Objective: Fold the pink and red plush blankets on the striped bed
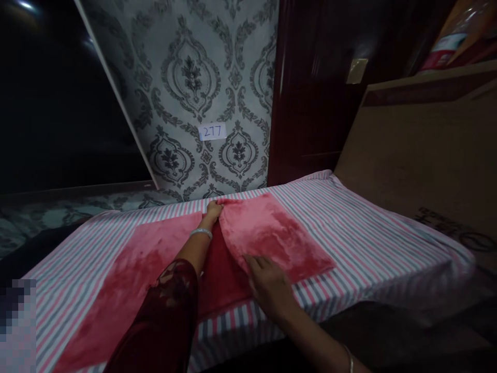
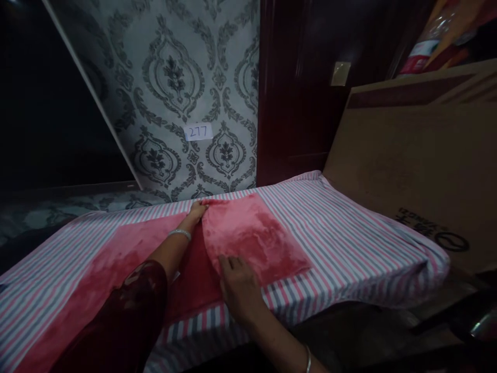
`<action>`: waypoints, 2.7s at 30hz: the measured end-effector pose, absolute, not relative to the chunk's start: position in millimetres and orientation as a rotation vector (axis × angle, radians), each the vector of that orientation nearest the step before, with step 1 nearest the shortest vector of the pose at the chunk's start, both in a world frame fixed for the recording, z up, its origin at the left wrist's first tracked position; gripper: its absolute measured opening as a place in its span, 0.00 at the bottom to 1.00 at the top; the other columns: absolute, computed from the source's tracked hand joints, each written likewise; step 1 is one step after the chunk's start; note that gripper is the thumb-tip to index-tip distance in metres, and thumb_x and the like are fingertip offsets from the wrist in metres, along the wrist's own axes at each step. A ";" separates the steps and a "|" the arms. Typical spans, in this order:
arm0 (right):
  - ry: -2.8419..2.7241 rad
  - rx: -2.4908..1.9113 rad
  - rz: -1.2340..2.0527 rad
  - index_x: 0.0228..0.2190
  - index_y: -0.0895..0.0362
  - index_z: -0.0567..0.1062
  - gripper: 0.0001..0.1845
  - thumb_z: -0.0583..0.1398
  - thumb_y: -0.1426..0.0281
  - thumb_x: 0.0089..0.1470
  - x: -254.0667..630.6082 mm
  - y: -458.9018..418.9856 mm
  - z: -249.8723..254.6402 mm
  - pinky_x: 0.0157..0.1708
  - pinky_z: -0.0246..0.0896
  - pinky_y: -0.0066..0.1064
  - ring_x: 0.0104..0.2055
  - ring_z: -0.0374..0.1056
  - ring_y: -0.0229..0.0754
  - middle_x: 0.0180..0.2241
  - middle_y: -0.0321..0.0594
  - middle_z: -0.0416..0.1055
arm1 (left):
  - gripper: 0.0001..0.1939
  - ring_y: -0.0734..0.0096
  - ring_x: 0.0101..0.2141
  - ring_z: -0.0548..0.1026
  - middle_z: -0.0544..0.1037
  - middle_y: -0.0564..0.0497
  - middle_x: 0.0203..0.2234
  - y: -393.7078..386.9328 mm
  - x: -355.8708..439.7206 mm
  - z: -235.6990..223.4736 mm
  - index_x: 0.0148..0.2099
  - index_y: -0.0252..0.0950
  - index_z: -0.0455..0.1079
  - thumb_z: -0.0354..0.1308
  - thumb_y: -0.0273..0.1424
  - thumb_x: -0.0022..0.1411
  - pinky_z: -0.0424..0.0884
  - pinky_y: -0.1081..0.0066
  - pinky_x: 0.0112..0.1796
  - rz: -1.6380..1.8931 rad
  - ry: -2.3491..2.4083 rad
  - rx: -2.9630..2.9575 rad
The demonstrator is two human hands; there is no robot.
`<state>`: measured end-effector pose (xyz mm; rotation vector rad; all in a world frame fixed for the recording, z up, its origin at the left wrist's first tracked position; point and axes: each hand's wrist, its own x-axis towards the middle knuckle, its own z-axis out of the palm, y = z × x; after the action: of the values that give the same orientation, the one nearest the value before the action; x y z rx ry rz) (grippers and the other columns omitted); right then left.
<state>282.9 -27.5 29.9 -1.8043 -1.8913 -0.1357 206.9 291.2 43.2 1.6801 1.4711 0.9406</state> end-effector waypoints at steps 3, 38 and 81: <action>-1.876 -1.767 -0.110 0.56 0.55 0.70 0.25 0.58 0.76 0.57 281.4 -26.8 34.8 0.49 0.65 0.39 0.49 0.67 0.49 0.48 0.47 0.73 | 0.16 0.66 0.43 0.76 0.76 0.47 0.45 294.7 211.5 48.7 0.51 0.34 0.70 0.58 0.38 0.66 0.75 0.59 0.44 0.889 1.520 1.734; -1.699 -2.202 -0.020 0.67 0.61 0.54 0.37 0.50 0.57 0.64 426.5 26.4 -7.6 0.64 0.45 0.52 0.71 0.38 0.56 0.70 0.51 0.42 | 0.38 0.56 0.70 0.43 0.43 0.47 0.72 223.6 380.5 23.7 0.73 0.45 0.44 0.37 0.54 0.66 0.37 0.43 0.65 0.055 1.176 2.754; -1.784 -2.177 -0.255 0.64 0.60 0.60 0.34 0.45 0.54 0.65 441.4 29.5 -35.6 0.54 0.63 0.53 0.68 0.48 0.60 0.68 0.53 0.50 | 0.40 0.47 0.70 0.33 0.41 0.41 0.72 213.1 240.2 41.5 0.72 0.42 0.45 0.37 0.56 0.65 0.28 0.38 0.62 0.068 1.611 2.540</action>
<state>441.4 29.5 -35.6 -2.1769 -1.7841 -0.2552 240.2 213.1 41.5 2.5401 1.6114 0.0681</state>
